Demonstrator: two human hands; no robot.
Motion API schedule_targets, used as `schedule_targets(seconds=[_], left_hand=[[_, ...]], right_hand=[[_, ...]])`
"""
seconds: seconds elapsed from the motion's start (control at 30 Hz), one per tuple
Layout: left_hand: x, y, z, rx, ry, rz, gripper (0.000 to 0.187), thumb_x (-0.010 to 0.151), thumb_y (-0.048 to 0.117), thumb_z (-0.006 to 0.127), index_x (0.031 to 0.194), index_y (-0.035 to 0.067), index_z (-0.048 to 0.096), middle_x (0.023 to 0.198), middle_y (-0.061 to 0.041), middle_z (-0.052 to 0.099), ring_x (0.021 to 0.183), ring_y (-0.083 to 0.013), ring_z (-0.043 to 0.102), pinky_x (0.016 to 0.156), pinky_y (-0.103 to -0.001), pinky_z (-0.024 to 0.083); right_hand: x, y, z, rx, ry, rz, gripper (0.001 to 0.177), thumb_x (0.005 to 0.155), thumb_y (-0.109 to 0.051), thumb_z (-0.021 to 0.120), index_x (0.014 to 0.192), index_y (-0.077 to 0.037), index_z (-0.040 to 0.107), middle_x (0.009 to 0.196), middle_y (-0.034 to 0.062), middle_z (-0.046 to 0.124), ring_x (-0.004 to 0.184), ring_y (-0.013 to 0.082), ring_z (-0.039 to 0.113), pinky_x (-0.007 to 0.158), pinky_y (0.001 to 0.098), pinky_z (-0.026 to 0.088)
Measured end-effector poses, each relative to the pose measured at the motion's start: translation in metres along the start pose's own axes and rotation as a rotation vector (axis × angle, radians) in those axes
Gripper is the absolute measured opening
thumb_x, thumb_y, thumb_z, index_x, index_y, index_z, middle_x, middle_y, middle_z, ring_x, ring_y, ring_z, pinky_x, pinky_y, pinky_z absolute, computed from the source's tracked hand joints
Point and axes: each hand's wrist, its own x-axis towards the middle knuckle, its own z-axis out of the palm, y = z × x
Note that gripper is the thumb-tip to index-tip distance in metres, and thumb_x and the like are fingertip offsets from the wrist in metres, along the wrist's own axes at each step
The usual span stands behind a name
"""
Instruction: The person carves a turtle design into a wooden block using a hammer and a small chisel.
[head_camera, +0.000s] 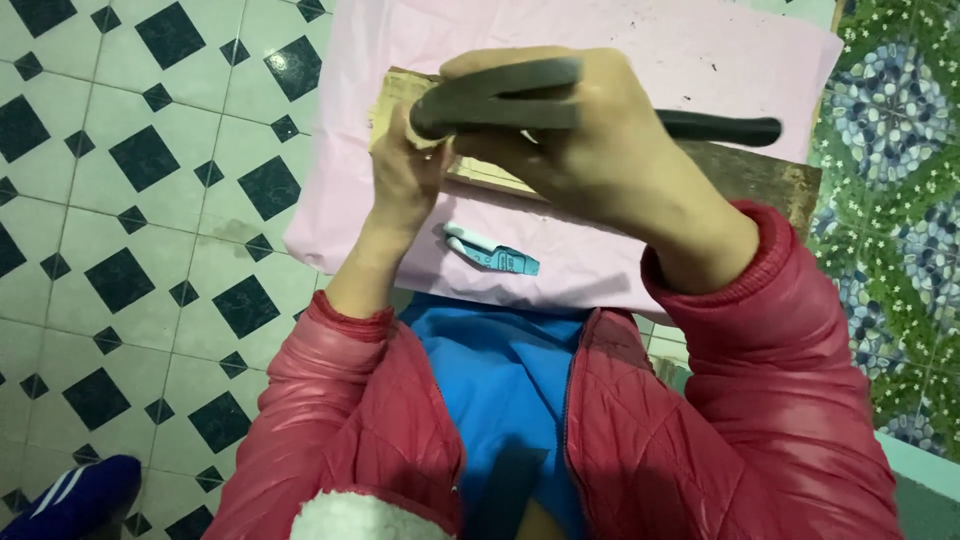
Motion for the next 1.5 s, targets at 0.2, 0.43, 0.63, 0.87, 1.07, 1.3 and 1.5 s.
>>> schedule_targets(seconds=[0.2, 0.43, 0.63, 0.87, 1.07, 1.3, 1.5], left_hand=[[0.007, -0.003, -0.01, -0.05, 0.019, 0.119, 0.044, 0.104, 0.02, 0.071, 0.13, 0.008, 0.037, 0.101, -0.017, 0.07, 0.082, -0.0305, 0.073, 0.068, -0.038, 0.064], [0.016, 0.017, -0.048, -0.497, -0.069, -0.152, 0.025, 0.099, -0.002, 0.069, 0.108, 0.01, 0.049, 0.104, -0.01, 0.061, 0.098, -0.0233, 0.066, 0.093, -0.036, 0.064], [0.014, 0.015, -0.041, -0.487, -0.045, -0.15, 0.021, 0.1, 0.005, 0.069, 0.111, 0.008, 0.051, 0.104, -0.014, 0.066, 0.096, -0.0277, 0.073, 0.087, -0.035, 0.065], [0.004, -0.009, -0.035, -0.315, -0.11, -0.396, 0.012, 0.094, 0.003, 0.073, 0.102, 0.002, 0.064, 0.096, -0.014, 0.075, 0.089, -0.0265, 0.077, 0.083, -0.034, 0.068], [0.007, -0.023, -0.039, -0.189, -0.166, -0.355, 0.011, 0.096, 0.006, 0.073, 0.094, 0.002, 0.063, 0.087, -0.01, 0.07, 0.083, -0.0219, 0.067, 0.076, -0.034, 0.061], [0.01, -0.033, -0.04, 0.0, -0.251, -0.291, 0.024, 0.099, 0.009, 0.074, 0.081, 0.003, 0.06, 0.072, -0.004, 0.063, 0.073, -0.0148, 0.053, 0.065, -0.033, 0.051], [0.018, -0.013, -0.051, -0.344, -0.183, -0.169, 0.036, 0.097, 0.009, 0.073, 0.124, 0.009, 0.049, 0.114, -0.01, 0.062, 0.109, -0.0259, 0.06, 0.097, -0.038, 0.054]], right_hand=[[-0.009, -0.004, -0.018, 0.061, 0.005, 0.014, 0.043, 0.103, -0.001, 0.089, 0.135, 0.011, 0.063, 0.125, 0.0268, 0.074, 0.115, 0.0409, 0.075, 0.098, 0.0443, 0.061], [-0.012, 0.001, -0.021, 0.087, 0.002, -0.007, 0.028, 0.104, 0.007, 0.086, 0.126, 0.014, 0.07, 0.13, 0.0266, 0.071, 0.113, 0.0398, 0.075, 0.094, 0.0431, 0.062], [0.015, 0.002, -0.014, 0.169, 0.005, -0.066, 0.021, 0.109, 0.008, 0.083, 0.125, 0.013, 0.069, 0.123, 0.0241, 0.072, 0.105, 0.037, 0.071, 0.09, 0.0442, 0.055], [0.055, 0.0, 0.028, 0.084, -0.04, -0.262, 0.028, 0.107, -0.006, 0.087, 0.125, 0.008, 0.069, 0.122, 0.0206, 0.073, 0.106, 0.0389, 0.073, 0.089, 0.0453, 0.059], [0.065, 0.003, 0.053, -0.182, -0.25, 0.066, 0.012, 0.099, -0.029, 0.071, 0.102, -0.018, 0.075, 0.079, 0.0114, 0.071, 0.065, 0.0392, 0.067, 0.048, 0.049, 0.048], [0.06, 0.021, 0.067, -0.126, -0.172, 0.016, 0.018, 0.101, -0.029, 0.075, 0.089, -0.015, 0.075, 0.08, 0.0065, 0.072, 0.07, 0.0316, 0.07, 0.051, 0.0438, 0.049], [0.052, 0.019, 0.049, -0.09, -0.22, 0.057, 0.018, 0.099, -0.024, 0.08, 0.104, -0.009, 0.073, 0.085, 0.0098, 0.073, 0.072, 0.0321, 0.068, 0.053, 0.0435, 0.048]])
